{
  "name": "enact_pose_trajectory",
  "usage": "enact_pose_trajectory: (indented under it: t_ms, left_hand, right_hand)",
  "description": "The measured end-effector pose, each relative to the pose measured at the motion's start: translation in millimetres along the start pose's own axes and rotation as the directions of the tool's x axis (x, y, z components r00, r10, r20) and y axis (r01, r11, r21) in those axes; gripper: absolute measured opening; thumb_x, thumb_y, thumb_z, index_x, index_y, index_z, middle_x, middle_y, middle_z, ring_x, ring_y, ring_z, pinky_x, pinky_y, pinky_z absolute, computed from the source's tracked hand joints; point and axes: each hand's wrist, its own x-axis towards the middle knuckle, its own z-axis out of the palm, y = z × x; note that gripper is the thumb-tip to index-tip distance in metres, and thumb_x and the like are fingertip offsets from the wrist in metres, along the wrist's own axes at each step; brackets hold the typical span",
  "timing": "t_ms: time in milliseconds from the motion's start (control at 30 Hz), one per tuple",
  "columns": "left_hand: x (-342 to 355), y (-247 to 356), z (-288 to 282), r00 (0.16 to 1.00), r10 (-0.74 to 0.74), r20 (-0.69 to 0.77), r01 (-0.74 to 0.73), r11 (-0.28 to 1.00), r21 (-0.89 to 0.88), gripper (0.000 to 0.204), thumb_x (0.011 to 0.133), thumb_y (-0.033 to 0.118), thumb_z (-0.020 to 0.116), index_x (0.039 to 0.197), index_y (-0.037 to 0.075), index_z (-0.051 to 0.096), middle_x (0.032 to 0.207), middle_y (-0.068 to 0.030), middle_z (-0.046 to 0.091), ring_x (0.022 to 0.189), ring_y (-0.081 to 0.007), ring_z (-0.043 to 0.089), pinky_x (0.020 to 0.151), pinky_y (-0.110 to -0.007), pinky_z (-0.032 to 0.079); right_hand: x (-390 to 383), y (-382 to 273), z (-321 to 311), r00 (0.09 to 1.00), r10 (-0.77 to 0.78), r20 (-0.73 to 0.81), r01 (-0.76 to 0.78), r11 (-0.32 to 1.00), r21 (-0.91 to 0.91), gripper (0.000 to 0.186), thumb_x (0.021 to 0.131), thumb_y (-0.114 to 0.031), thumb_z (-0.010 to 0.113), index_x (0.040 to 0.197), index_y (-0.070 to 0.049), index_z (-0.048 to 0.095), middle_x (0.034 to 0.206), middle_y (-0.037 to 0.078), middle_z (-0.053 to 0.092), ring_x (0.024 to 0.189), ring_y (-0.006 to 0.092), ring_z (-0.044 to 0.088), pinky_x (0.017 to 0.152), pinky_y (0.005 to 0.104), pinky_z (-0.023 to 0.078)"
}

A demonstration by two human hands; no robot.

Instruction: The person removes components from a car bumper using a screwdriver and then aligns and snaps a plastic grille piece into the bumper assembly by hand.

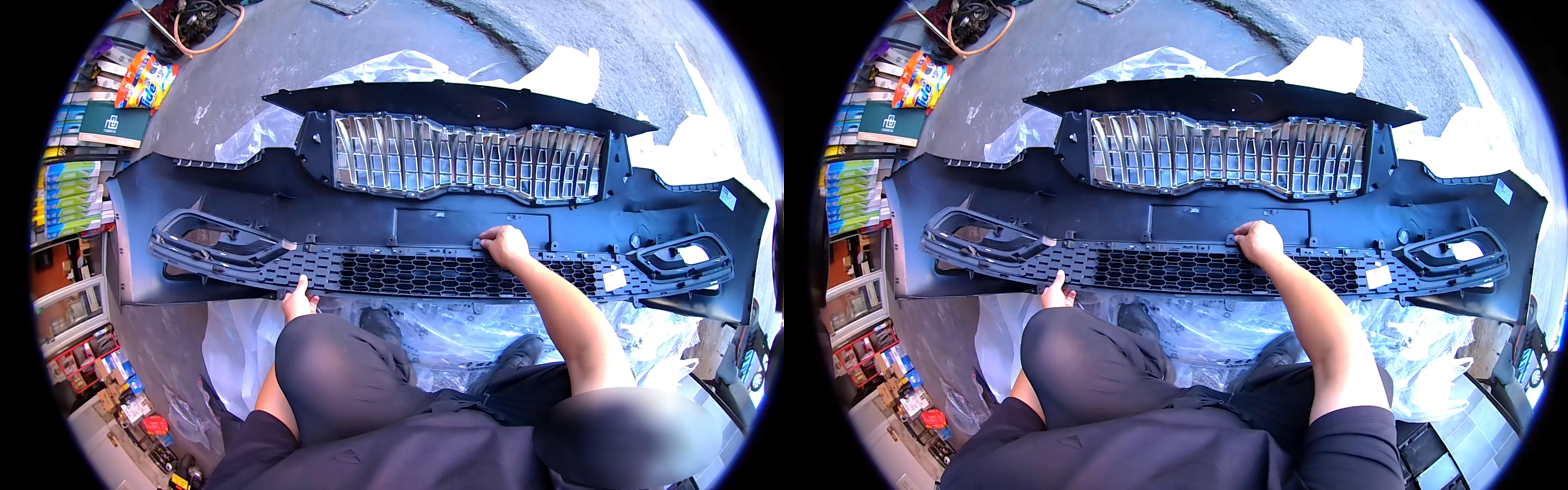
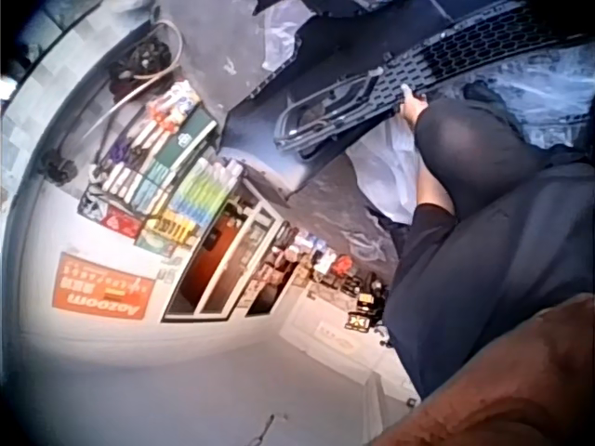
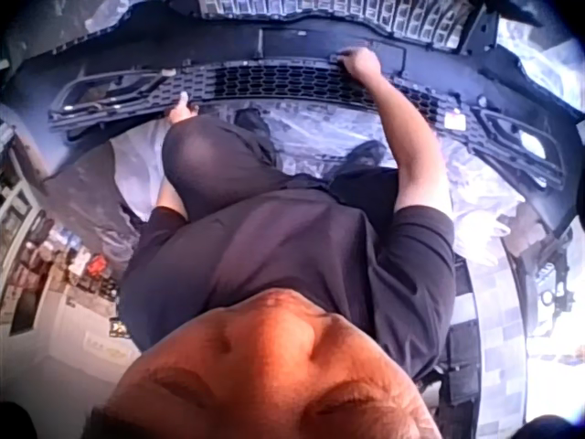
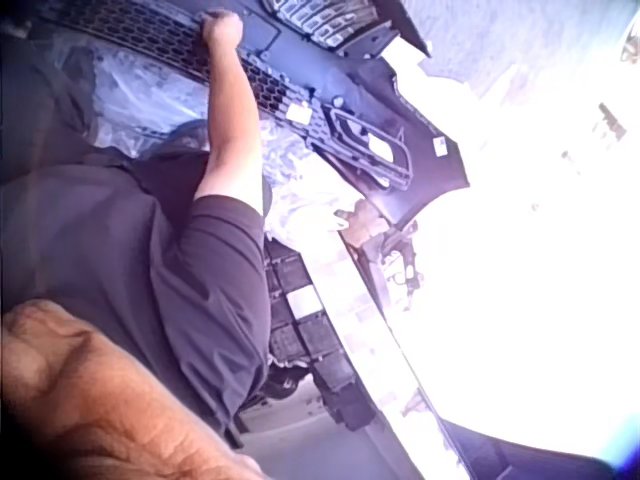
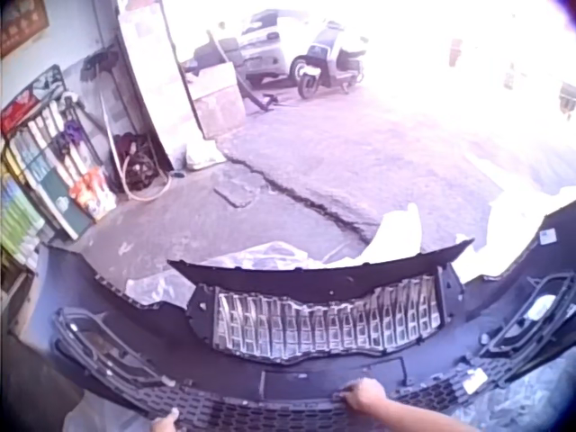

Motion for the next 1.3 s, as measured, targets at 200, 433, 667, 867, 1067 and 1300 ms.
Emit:
enact_pose_trajectory:
  t_ms: [200, 433, 667, 867, 1067, 1300]
  left_hand:
    - [4, 7, -5, 0.998, -0.022, 0.063, 0.017, 0.997, 0.07, 0.024, 0.089, 0.014, 0.083, 0.098, 0.006, 0.062, 0.081, -0.0048, 0.063, 0.06, -0.0151, 0.057, 0.05, -0.028, 0.049]
    - [1, 14, -3, 0.991, -0.015, 0.133, 0.006, 0.998, 0.063, 0.026, 0.088, 0.013, 0.083, 0.097, 0.006, 0.06, 0.077, -0.0042, 0.063, 0.055, -0.0149, 0.056, 0.047, -0.029, 0.046]
    - [-1, 8, 2, 0.997, 0.027, 0.074, -0.03, 0.999, 0.045, 0.023, 0.088, 0.011, 0.082, 0.096, 0.006, 0.061, 0.079, -0.0047, 0.064, 0.055, -0.0147, 0.056, 0.047, -0.03, 0.046]
    - [11, 2, -12, 0.994, 0.024, 0.107, -0.032, 0.996, 0.077, 0.025, 0.088, 0.015, 0.083, 0.087, 0.005, 0.06, 0.077, -0.0062, 0.063, 0.055, -0.0165, 0.057, 0.045, -0.03, 0.045]
    - [12, 5, -15, 0.989, -0.118, 0.088, 0.106, 0.986, 0.129, 0.036, 0.089, 0.034, 0.083, 0.092, 0.004, 0.064, 0.078, -0.008, 0.063, 0.057, -0.017, 0.059, 0.049, -0.032, 0.049]
    - [3, -3, -50, 0.987, -0.102, 0.122, 0.076, 0.977, 0.201, 0.039, 0.091, 0.042, 0.079, 0.086, 0.006, 0.065, 0.074, -0.0048, 0.063, 0.06, -0.0147, 0.06, 0.054, -0.03, 0.05]
  right_hand:
    - [0, 6, 3, 1.0, 0.015, 0.003, -0.015, 0.999, 0.044, 0.026, 0.087, -0.028, 0.076, 0.109, -0.016, 0.082, 0.1, 0.014, 0.078, 0.094, 0.0291, 0.075, 0.091, 0.0365, 0.057]
    - [3, 12, 8, 1.0, 0.031, 0.004, -0.031, 0.992, 0.119, 0.029, 0.086, -0.033, 0.076, 0.109, -0.015, 0.082, 0.1, 0.013, 0.078, 0.094, 0.0267, 0.075, 0.09, 0.0355, 0.057]
    - [2, -2, 8, 0.991, 0.13, -0.013, -0.128, 0.988, 0.084, 0.036, 0.084, -0.047, 0.08, 0.103, -0.016, 0.083, 0.093, 0.01, 0.079, 0.088, 0.0225, 0.076, 0.087, 0.0347, 0.057]
    - [5, 0, 9, 0.993, 0.115, 0.01, -0.115, 0.988, 0.103, 0.034, 0.084, -0.044, 0.082, 0.102, -0.016, 0.083, 0.092, 0.01, 0.079, 0.086, 0.0217, 0.075, 0.085, 0.0342, 0.057]
    - [1, -2, 13, 0.992, 0.124, -0.033, -0.12, 0.986, 0.118, 0.033, 0.085, -0.041, 0.081, 0.102, -0.013, 0.083, 0.095, 0.011, 0.079, 0.089, 0.0241, 0.075, 0.087, 0.0354, 0.057]
    - [-1, -4, 11, 0.995, 0.081, -0.059, -0.076, 0.993, 0.085, 0.033, 0.085, -0.038, 0.081, 0.103, -0.01, 0.082, 0.093, 0.013, 0.078, 0.087, 0.025, 0.075, 0.085, 0.0359, 0.057]
